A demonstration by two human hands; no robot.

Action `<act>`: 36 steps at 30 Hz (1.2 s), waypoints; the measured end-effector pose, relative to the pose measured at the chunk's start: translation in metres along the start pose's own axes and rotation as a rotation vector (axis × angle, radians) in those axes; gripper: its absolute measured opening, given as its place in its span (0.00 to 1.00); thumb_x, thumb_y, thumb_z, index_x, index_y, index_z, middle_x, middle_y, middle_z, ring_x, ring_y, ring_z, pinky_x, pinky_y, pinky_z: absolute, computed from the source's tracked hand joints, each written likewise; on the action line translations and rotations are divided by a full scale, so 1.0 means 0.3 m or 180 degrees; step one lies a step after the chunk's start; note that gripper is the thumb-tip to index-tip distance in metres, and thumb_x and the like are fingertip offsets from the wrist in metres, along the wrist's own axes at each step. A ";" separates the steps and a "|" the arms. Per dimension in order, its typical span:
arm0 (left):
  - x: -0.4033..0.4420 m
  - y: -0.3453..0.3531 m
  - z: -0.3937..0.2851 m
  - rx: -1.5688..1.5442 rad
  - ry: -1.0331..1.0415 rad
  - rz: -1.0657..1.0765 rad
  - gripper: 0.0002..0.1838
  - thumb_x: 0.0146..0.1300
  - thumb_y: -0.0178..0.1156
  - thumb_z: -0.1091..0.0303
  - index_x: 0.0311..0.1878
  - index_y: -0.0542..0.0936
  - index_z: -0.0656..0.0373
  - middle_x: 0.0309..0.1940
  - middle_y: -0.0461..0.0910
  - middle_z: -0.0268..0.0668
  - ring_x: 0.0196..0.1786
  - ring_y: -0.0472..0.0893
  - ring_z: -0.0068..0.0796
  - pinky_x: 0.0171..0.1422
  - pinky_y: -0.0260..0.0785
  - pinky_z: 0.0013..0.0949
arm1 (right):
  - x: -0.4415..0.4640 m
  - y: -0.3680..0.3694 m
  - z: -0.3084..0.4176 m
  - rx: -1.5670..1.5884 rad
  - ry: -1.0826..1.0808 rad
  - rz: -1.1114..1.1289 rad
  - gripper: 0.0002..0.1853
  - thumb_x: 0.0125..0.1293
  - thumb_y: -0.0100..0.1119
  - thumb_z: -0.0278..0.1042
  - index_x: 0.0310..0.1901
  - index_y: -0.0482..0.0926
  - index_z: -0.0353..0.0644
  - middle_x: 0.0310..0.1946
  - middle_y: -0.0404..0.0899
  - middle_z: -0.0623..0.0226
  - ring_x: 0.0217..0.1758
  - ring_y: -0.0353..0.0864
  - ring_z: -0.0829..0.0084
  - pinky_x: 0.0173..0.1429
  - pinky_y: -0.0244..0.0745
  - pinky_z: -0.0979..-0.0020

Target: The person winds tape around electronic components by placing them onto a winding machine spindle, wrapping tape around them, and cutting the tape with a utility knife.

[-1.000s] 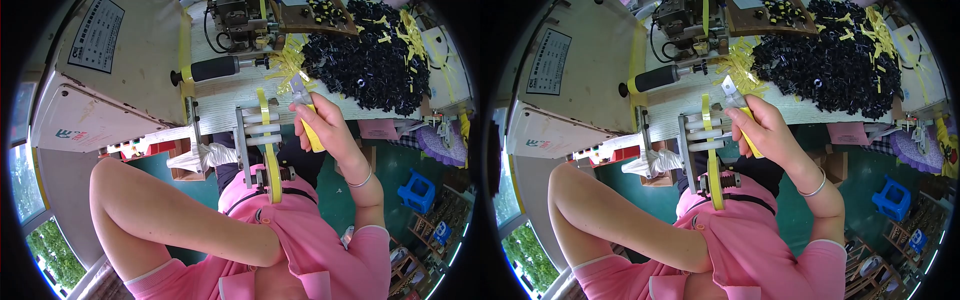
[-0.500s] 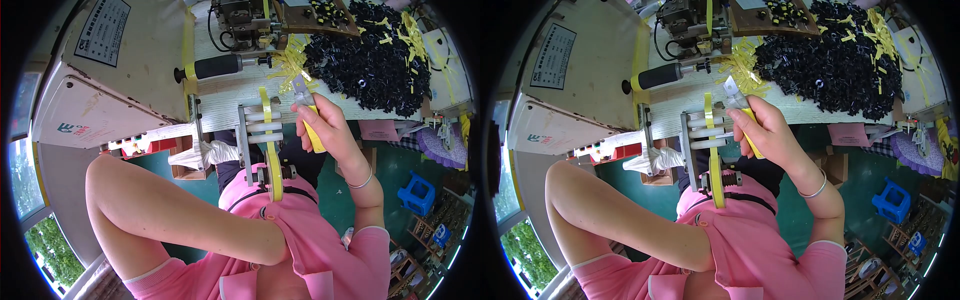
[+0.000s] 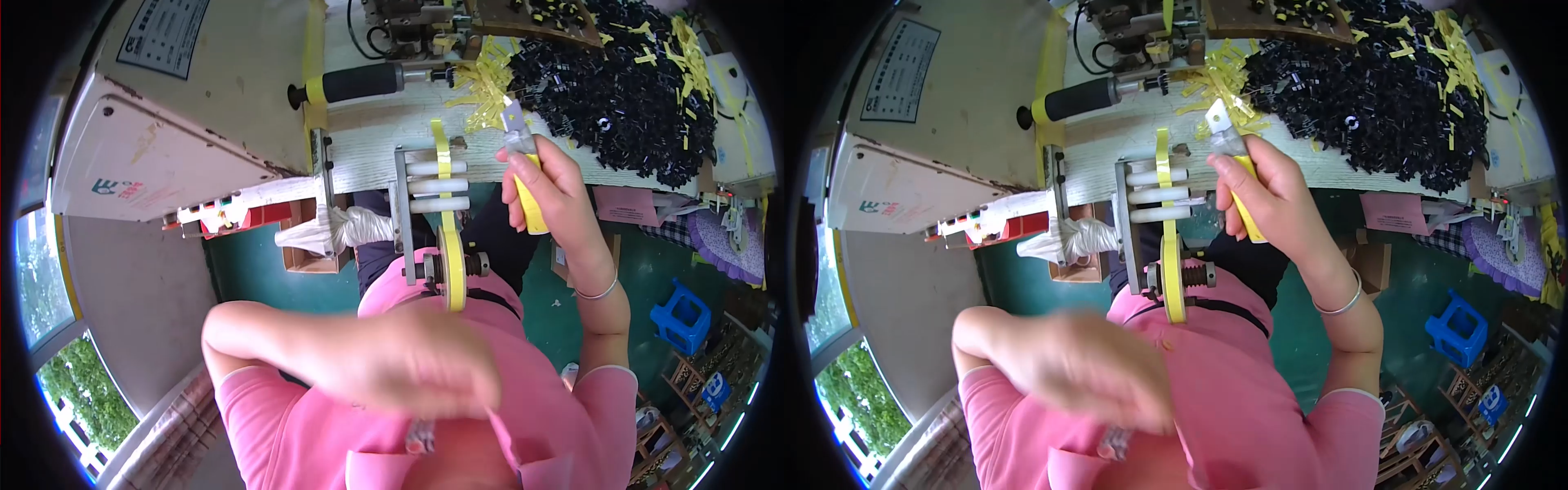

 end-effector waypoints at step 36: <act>-0.146 0.122 -0.004 0.1446 0.1034 0.0836 0.09 0.62 0.56 0.66 0.27 0.77 0.57 0.25 0.74 0.31 0.25 0.74 0.22 0.22 0.59 0.26 | -0.003 0.053 -0.005 -0.0212 -0.0086 -0.0062 0.14 0.69 0.54 0.38 0.46 0.76 0.35 0.22 0.75 0.67 0.17 0.73 0.80 0.20 0.68 0.78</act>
Point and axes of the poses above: each hand's wrist, its own x-axis towards the middle knuckle, its own y-axis out of the palm, z = x × y, the point moved 6 cm from there along x, towards the middle knuckle
